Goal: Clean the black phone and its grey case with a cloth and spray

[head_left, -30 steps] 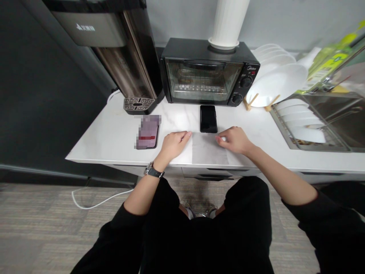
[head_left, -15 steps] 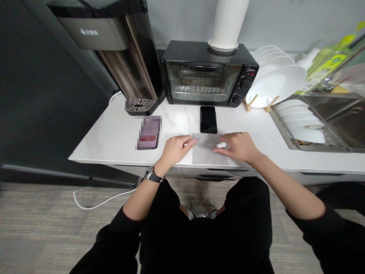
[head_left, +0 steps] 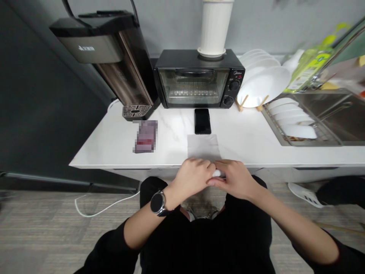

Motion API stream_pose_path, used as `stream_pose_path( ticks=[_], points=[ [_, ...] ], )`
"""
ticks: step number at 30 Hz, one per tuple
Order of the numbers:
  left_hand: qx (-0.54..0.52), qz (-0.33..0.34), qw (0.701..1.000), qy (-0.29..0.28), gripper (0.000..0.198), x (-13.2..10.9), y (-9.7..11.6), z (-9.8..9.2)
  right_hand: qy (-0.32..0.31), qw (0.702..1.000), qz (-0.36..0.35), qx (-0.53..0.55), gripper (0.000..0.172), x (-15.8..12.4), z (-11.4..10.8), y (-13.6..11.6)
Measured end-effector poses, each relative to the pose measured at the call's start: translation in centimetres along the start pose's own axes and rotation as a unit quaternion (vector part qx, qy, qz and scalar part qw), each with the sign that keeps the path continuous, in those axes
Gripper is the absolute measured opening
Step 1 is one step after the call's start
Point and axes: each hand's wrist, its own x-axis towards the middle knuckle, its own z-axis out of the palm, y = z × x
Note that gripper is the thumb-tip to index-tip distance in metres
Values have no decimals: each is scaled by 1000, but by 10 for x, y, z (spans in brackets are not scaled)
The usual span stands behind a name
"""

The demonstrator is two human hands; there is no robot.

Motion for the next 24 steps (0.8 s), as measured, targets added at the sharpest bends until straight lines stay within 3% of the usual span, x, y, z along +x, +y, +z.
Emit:
stream_pose_path(
  ticks=[4,8,12,14,17,24],
  points=[
    [-28,-12,999,-21,19,3,7,2,6,993,41,109,61,-3,2,-2],
    [-74,-47,996,-13,43,0,2,1,44,974,45,218,62,-3,-1,13],
    [-93,-98,991,1,43,-3,-17,-2,206,933,44,293,72,13,-19,58],
    [-113,-119,986,2,36,-4,-26,-4,286,898,85,322,69,30,-33,85],
    [-152,-142,978,2,28,-2,-35,-5,345,860,127,354,62,59,-48,121],
    [-206,-165,965,6,20,6,-43,3,349,883,122,290,53,121,-43,168]
  ],
)
